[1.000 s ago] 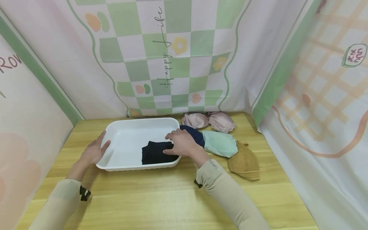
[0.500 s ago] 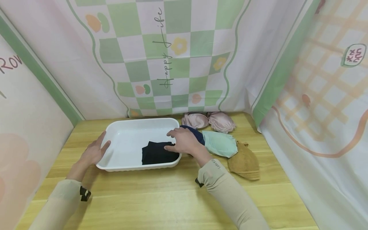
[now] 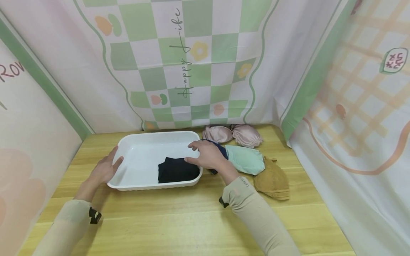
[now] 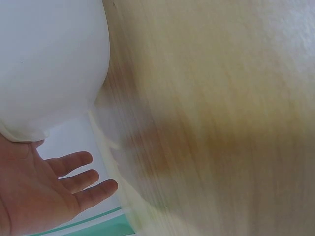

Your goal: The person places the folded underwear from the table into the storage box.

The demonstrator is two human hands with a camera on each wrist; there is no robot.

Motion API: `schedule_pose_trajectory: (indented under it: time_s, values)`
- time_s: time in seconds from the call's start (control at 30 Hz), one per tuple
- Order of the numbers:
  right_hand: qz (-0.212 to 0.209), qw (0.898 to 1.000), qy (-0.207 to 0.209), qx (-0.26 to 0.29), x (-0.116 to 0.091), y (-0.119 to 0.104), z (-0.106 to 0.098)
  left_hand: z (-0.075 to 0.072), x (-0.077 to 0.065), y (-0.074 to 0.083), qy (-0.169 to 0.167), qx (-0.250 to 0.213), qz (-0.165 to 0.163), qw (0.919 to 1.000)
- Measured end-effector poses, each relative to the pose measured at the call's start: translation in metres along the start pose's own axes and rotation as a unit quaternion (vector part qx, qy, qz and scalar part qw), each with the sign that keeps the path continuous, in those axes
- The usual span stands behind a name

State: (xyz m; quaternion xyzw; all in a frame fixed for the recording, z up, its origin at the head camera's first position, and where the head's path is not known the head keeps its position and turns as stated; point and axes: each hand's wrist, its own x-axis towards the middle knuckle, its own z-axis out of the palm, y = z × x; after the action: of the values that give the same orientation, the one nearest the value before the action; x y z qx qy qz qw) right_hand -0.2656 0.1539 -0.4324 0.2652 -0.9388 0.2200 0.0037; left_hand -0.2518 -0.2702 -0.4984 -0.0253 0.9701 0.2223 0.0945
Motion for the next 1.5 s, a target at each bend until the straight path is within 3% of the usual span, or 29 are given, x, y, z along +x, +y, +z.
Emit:
schedule_pose_trajectory:
  time_s: [0.2, 0.7, 1.5]
  values:
    - [0.014, 0.999, 0.003, 0.042, -0.001, 0.001, -0.002, 0.0, 0.001, -0.001, 0.002, 0.002, 0.003, 1.0]
    - [0.042, 0.997, 0.022, 0.062, -0.004, 0.008, -0.003, 0.001, 0.0, 0.0, 0.006, 0.003, 0.003, 1.0]
    - [0.08, 0.988, 0.063, 0.115, -0.015, 0.041, -0.007, 0.002, -0.001, -0.001, 0.014, 0.01, 0.014, 0.9998]
